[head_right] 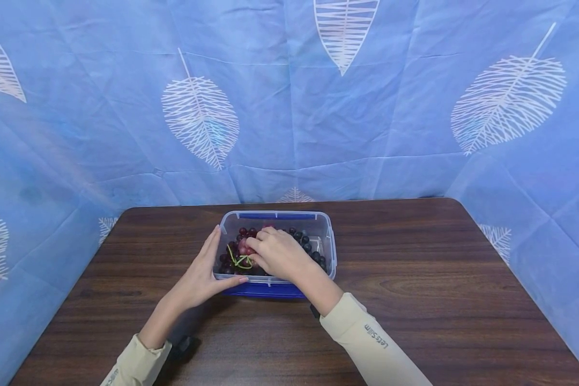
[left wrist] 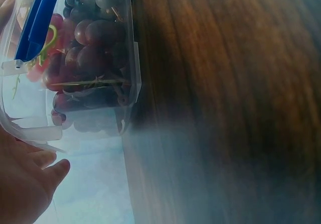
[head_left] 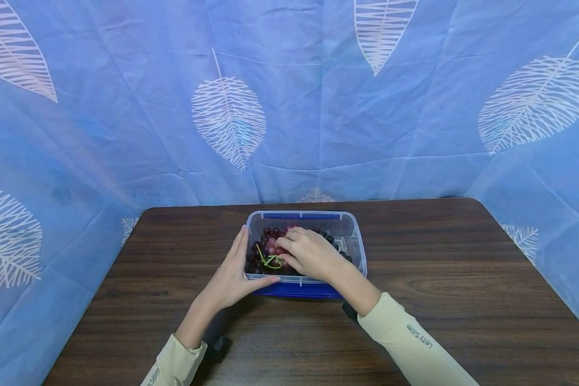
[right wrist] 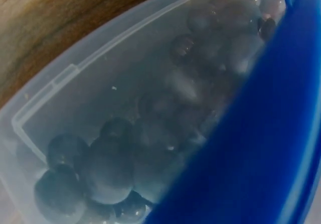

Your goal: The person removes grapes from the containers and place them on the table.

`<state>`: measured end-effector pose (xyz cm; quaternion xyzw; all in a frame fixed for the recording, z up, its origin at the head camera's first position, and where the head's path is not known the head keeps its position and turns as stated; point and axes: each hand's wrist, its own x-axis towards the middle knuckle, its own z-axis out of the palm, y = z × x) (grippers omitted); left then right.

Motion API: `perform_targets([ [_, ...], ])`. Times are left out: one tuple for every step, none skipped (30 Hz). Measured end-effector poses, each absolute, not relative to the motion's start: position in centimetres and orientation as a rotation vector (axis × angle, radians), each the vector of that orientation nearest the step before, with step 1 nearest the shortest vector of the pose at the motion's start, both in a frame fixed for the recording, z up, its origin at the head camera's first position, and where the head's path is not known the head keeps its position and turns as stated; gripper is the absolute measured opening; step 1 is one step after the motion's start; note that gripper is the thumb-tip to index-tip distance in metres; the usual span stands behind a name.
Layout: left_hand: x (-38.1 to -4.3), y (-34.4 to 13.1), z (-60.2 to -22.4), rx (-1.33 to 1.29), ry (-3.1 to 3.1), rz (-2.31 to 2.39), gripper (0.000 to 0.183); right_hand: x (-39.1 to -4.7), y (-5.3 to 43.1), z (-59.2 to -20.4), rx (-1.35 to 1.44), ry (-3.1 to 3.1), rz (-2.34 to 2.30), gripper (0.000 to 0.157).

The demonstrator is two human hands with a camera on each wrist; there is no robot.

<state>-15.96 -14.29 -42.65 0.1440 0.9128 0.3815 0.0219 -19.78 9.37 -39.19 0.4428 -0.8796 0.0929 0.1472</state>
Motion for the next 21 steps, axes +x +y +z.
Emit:
perform_targets([
  [-15.9, -14.3, -42.6, 0.449, 2.830, 1.183, 0.130, -19.8, 9.4, -39.2, 1.272, -2.529, 0.272, 0.023],
  [-15.9, -14.3, -42.6, 0.452, 2.832, 1.181, 0.130, -19.8, 9.5, -39.1, 1.269, -2.528, 0.274, 0.024],
  [-15.9, -14.3, -42.6, 0.455, 2.833, 1.181, 0.130, -19.8, 9.5, -39.1, 1.268, -2.526, 0.277, 0.024],
  [-16.0, -14.3, -42.7, 0.458, 2.835, 1.180, 0.130, -19.8, 9.6, -39.1, 1.266, -2.526, 0.282, 0.024],
  [-16.0, -14.3, -42.7, 0.460, 2.836, 1.180, 0.129, -19.8, 9.6, -39.0, 1.265, -2.526, 0.285, 0.024],
  [-16.0, -14.3, -42.7, 0.460, 2.834, 1.181, 0.129, -19.8, 9.7, -39.0, 1.264, -2.525, 0.288, 0.023],
  [-16.0, -14.3, -42.7, 0.460, 2.834, 1.180, 0.128, -19.8, 9.7, -38.9, 1.262, -2.526, 0.286, 0.023],
  [-16.0, -14.3, -42.7, 0.457, 2.833, 1.180, 0.128, -19.8, 9.8, -38.8, 1.259, -2.527, 0.286, 0.023],
  [-16.0, -14.3, -42.7, 0.455, 2.831, 1.180, 0.128, -19.8, 9.8, -38.7, 1.256, -2.527, 0.288, 0.023],
  [-15.9, -14.3, -42.7, 0.451, 2.829, 1.182, 0.128, -19.8, 9.8, -38.6, 1.253, -2.528, 0.289, 0.023],
  [-16.0, -14.2, -42.6, 0.449, 2.827, 1.182, 0.128, -19.8, 9.9, -38.5, 1.248, -2.528, 0.285, 0.022],
  [-16.0, -14.3, -42.6, 0.448, 2.827, 1.182, 0.128, -19.8, 9.9, -38.4, 1.243, -2.529, 0.283, 0.022],
  [-16.0, -14.3, -42.7, 0.448, 2.828, 1.181, 0.128, -19.8, 9.9, -38.3, 1.239, -2.530, 0.280, 0.022],
  [-16.0, -14.3, -42.7, 0.446, 2.826, 1.182, 0.128, -19.8, 9.9, -38.2, 1.237, -2.530, 0.280, 0.021],
  [-16.0, -14.3, -42.6, 0.445, 2.825, 1.181, 0.128, -19.8, 9.9, -38.1, 1.236, -2.529, 0.278, 0.020],
  [-16.0, -14.3, -42.6, 0.442, 2.825, 1.181, 0.128, -19.8, 9.9, -38.1, 1.236, -2.527, 0.276, 0.019],
  [-16.0, -14.3, -42.6, 0.440, 2.823, 1.182, 0.128, -19.8, 10.0, -38.1, 1.236, -2.522, 0.275, 0.018],
  [-16.0, -14.3, -42.6, 0.437, 2.821, 1.185, 0.128, -19.8, 10.0, -38.0, 1.235, -2.517, 0.270, 0.018],
  [-16.0, -14.3, -42.5, 0.434, 2.819, 1.185, 0.128, -19.9, 10.0, -38.0, 1.234, -2.512, 0.266, 0.017],
  [-16.0, -14.3, -42.5, 0.433, 2.819, 1.185, 0.128, -19.9, 10.0, -37.9, 1.230, -2.507, 0.260, 0.017],
  [-16.0, -14.3, -42.5, 0.432, 2.819, 1.184, 0.128, -19.9, 10.0, -37.8, 1.227, -2.502, 0.256, 0.017],
])
